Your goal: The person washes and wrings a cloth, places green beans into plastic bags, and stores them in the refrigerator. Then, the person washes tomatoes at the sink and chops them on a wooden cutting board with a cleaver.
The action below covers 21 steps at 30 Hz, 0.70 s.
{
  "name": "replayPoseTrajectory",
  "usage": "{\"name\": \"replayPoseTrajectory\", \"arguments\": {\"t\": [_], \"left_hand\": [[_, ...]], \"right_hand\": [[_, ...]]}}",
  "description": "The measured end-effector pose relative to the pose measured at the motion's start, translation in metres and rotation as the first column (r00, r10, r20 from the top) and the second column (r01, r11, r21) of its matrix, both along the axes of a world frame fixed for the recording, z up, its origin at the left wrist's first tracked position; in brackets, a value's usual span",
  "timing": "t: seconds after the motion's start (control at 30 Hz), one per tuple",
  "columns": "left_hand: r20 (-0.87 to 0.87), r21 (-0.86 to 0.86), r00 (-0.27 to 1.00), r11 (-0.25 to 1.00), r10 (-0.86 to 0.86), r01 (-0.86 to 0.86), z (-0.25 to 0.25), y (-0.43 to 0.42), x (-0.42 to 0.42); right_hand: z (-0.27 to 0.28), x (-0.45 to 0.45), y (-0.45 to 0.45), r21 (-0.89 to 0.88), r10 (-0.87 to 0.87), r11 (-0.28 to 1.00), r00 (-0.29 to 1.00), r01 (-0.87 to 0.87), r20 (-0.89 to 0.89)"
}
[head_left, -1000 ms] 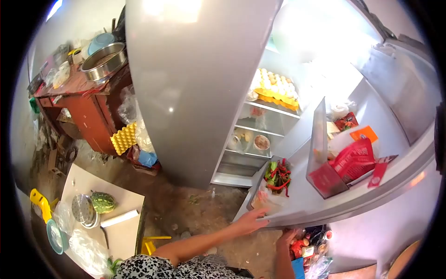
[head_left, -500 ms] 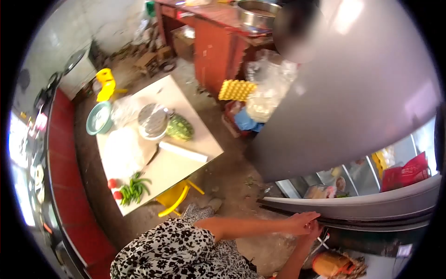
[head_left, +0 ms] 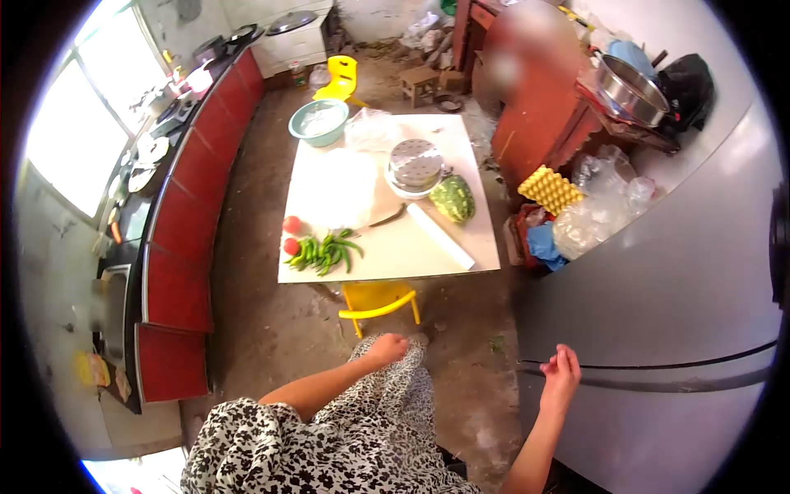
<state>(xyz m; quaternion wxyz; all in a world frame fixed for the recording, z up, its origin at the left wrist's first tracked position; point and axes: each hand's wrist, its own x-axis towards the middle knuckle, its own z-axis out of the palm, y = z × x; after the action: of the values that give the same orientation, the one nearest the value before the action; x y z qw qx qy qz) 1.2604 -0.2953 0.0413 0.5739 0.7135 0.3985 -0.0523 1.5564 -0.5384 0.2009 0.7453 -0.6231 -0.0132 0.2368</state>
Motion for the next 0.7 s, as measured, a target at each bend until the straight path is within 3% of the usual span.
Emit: {"name": "replayPoseTrajectory", "arguments": {"t": [0.13,0.23,0.33,0.37,0.43,0.47,0.53,0.6,0.7], "left_hand": [[-0.025,-0.102,0.919,0.914,0.393,-0.394,0.012,0.006,-0.072],[0.058,-0.082,0.897,0.898,0.438,-0.433,0.025,0.002,-0.098],[0.151,-0.054,0.846,0.859,0.511,-0.509,0.038,-0.005,-0.102],[0.161,-0.067,0.848,0.863,0.505,-0.501,0.037,-0.003,-0.105],[0.176,-0.094,0.856,0.874,0.485,-0.476,0.033,0.000,-0.113],[0.117,-0.023,0.892,0.899,0.437,-0.438,0.063,0.004,-0.116],[0.131,-0.047,0.903,0.913,0.408,-0.406,0.071,0.010,-0.136],[0.185,-0.102,0.875,0.895,0.447,-0.435,0.065,0.015,-0.164],[0.205,-0.147,0.792,0.818,0.575,-0.556,0.058,0.032,-0.225]], "right_hand": [[0.081,-0.039,0.078,0.209,0.345,0.906,0.928,-0.369,0.142],[0.141,-0.078,0.117,0.382,0.548,0.676,0.777,-0.630,0.310],[0.199,-0.127,0.139,0.565,0.644,0.316,0.610,-0.762,0.462],[0.214,-0.139,0.147,0.595,0.677,0.131,0.510,-0.793,0.531],[0.249,-0.164,0.170,0.538,0.677,-0.205,0.278,-0.818,0.681],[0.266,-0.176,0.182,0.483,0.650,-0.361,0.156,-0.798,0.744],[0.269,-0.202,0.189,0.465,0.696,-0.279,0.156,-0.840,0.701],[0.262,-0.234,0.189,0.460,0.753,0.106,0.374,-0.882,0.542],[0.284,-0.293,0.239,0.495,0.669,-0.307,0.186,-0.813,0.720]]}}
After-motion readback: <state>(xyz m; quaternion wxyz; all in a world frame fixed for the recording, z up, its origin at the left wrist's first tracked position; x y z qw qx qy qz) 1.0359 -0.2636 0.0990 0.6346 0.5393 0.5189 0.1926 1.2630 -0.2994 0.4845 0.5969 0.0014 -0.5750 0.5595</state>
